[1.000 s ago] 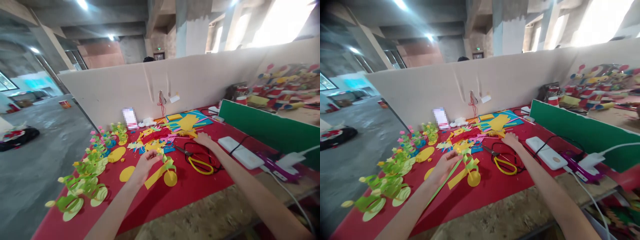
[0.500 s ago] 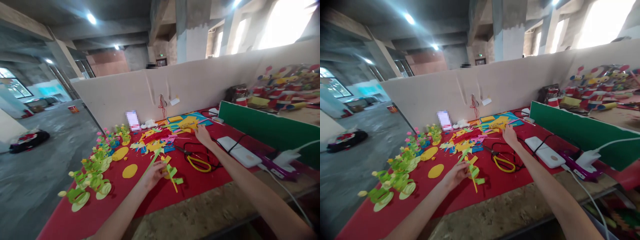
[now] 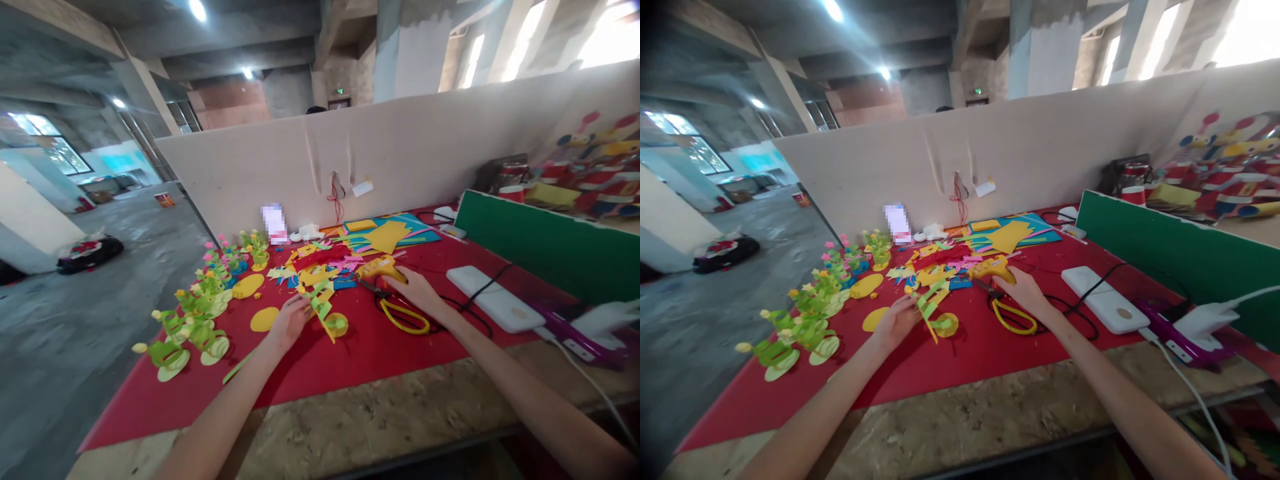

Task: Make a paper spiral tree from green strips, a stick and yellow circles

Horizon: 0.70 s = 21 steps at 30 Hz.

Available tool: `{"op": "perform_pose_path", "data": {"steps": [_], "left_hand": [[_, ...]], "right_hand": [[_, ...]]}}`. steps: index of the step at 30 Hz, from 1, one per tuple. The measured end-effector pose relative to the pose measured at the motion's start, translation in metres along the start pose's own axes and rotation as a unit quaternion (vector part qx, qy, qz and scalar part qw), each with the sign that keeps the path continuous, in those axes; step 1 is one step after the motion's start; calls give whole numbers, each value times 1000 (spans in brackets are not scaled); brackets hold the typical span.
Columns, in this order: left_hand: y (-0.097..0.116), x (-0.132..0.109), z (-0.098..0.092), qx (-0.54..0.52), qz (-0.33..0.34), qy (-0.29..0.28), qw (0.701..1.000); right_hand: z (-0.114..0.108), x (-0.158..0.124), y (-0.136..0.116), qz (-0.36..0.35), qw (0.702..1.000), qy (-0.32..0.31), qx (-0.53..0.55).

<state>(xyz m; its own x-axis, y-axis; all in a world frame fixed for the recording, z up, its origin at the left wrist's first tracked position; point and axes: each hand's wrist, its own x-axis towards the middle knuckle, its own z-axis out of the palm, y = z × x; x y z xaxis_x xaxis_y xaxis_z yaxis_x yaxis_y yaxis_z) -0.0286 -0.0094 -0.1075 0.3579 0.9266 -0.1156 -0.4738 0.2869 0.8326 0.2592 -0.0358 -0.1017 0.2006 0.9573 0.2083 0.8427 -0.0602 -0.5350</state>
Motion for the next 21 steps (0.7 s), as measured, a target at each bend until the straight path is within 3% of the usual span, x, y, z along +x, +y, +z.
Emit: {"op": "perform_pose_path", "data": {"steps": [4,10,21], "left_hand": [[8,-15,-2,17,-5,-68,998],[9,-32,4,87,-77,-188,975],[3,-27,-7,132,-165,-247,946]], "right_hand": [[4,-11,-8,-37,999,-17,-34],[18,-25,-13,-107,991,0,-79],[25,-36,-4,-239,959,39,-144]]}}
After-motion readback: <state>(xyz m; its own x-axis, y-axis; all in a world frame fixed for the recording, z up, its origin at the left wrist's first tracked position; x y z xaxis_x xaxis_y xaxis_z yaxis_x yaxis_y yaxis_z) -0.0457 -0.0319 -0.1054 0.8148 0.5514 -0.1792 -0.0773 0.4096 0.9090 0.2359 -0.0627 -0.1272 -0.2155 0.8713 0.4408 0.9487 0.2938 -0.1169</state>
